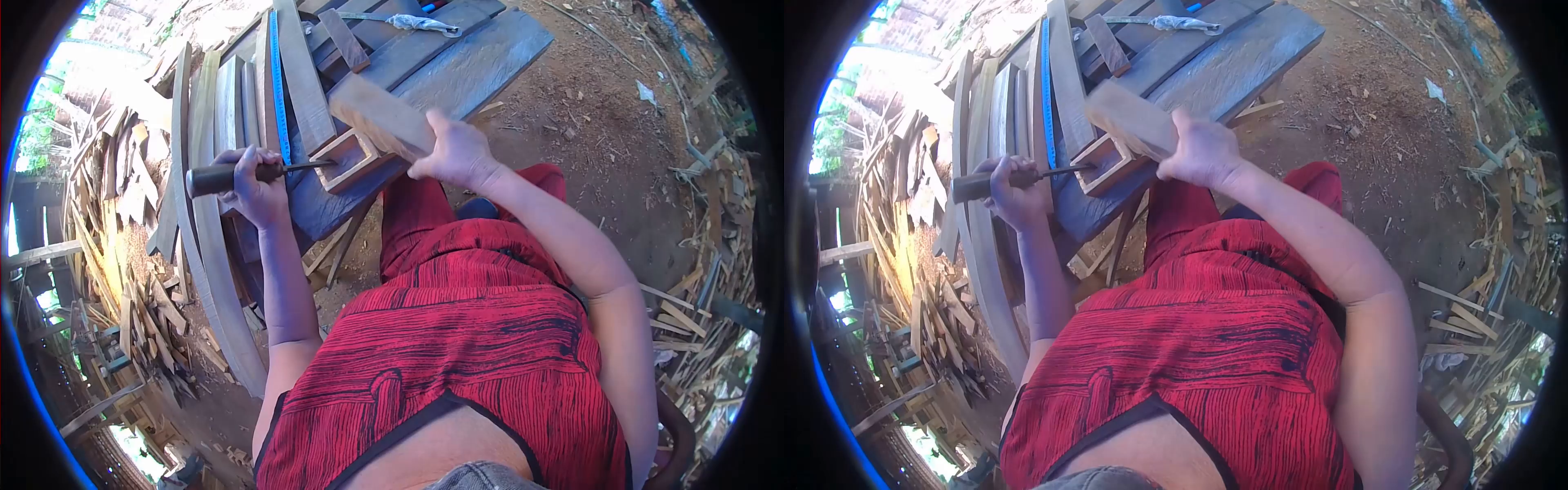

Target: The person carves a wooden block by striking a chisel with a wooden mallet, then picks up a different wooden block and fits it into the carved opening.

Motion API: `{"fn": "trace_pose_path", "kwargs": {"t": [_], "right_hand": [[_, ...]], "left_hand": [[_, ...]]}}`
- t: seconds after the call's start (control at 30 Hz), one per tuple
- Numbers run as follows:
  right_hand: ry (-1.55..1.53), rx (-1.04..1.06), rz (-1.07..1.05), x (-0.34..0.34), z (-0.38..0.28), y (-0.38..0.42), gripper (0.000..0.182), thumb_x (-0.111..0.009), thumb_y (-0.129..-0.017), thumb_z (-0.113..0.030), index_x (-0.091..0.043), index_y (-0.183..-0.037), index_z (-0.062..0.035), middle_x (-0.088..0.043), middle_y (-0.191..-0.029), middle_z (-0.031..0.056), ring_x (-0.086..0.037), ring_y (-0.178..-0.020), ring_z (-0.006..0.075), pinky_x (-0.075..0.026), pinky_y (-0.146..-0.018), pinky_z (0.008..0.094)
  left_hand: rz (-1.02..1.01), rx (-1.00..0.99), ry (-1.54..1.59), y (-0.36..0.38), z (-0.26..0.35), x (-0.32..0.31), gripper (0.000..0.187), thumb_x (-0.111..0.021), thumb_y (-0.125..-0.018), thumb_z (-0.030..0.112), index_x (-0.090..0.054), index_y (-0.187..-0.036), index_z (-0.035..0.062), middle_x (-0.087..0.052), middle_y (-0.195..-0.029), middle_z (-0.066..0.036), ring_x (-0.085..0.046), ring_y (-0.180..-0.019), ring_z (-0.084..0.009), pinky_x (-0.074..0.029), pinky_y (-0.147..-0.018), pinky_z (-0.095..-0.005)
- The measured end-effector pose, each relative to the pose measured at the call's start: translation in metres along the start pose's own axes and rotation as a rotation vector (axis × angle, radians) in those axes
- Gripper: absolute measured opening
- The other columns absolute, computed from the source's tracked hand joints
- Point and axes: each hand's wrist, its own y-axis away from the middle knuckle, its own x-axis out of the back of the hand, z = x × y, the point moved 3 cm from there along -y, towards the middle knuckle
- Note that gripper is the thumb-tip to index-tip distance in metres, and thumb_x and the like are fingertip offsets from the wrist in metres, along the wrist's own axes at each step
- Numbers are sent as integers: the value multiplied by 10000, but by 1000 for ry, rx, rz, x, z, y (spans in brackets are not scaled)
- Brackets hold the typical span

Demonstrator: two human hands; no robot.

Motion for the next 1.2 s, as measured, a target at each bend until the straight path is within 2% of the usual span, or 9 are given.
{"fn": "trace_pose_path", "kwargs": {"t": [0.1, 0.2, 0.27, 0.37, 0.4, 0.47, 0.6, 1.07, 1.2], "right_hand": [[-99, -86, -100, -35, 22, 3, 687, -799, -549, -361, -439, -1014, -6, -627, -933, 250, -626, -916, 402, -479, -815, 456], [-120, -118, -161, -29, 20, 2, 713, -800, -550, -369, -420, -1029, -3, -622, -932, 261, -621, -923, 412, -477, -822, 456], [-110, -118, -178, -25, 21, 0, 712, -799, -552, -367, -419, -1032, -3, -621, -939, 261, -620, -926, 412, -477, -825, 457], [-62, -114, -198, -24, 21, -3, 721, -800, -554, -365, -415, -1044, -4, -624, -936, 255, -620, -928, 413, -477, -828, 454], [-63, -121, -190, -27, 21, -2, 722, -801, -557, -363, -413, -1051, -6, -624, -940, 251, -619, -934, 411, -476, -830, 455], [-69, -124, -182, -28, 22, -2, 723, -802, -559, -360, -412, -1057, -7, -624, -944, 248, -618, -939, 409, -475, -833, 455], [-123, -125, -221, -28, 23, -1, 727, -809, -562, -347, -408, -1061, -2, -616, -964, 257, -611, -968, 405, -471, -846, 454], [-159, -118, -204, -30, 29, -2, 700, -800, -575, -328, -402, -1051, -3, -636, -855, 228, -651, -882, 346, -498, -797, 428], [-112, -57, -116, -6, 21, -2, 635, -805, -550, -300, -473, -994, 10, -647, -856, 188, -656, -867, 331, -504, -755, 400]], "left_hand": [[172, 55, 13, -11, -6, -10, 160, -627, -789, 25, -478, -815, 78, -505, -627, -53, -547, -563, -168, -486, -563, -317], [174, 172, 132, -24, 7, -27, 127, -608, -820, 62, -489, -834, 103, -485, -679, -27, -532, -631, -159, -456, -620, -321], [-26, 20, 25, -25, 25, -48, 123, -607, -803, 46, -490, -811, 83, -498, -665, -42, -529, -599, -167, -461, -597, -315], [-277, -15, -133, -19, 36, -59, 108, -592, -782, 11, -495, -804, 52, -514, -654, -66, -526, -558, -173, -466, -562, -308], [-277, -15, -135, -16, 35, -59, 108, -592, -782, 11, -495, -804, 52, -514, -654, -66, -526, -558, -173, -466, -562, -308], [-391, 16, -126, -8, 27, -58, 152, -653, -764, -1, -536, -858, 26, -534, -659, -46, -560, -563, -152, -470, -552, -283], [-411, 38, -207, -2, 14, -47, 188, -693, -743, 4, -554, -868, 25, -579, -699, -52, -591, -558, -125, -481, -534, -236], [-570, 118, -340, -3, 10, -61, 169, -706, -730, 35, -579, -842, 32, -585, -695, -29, -581, -590, -92, -460, -540, -222], [-593, 123, -376, -2, 10, -62, 166, -710, -726, 35, -579, -827, 33, -585, -696, -19, -573, -585, -86, -459, -544, -221]]}}
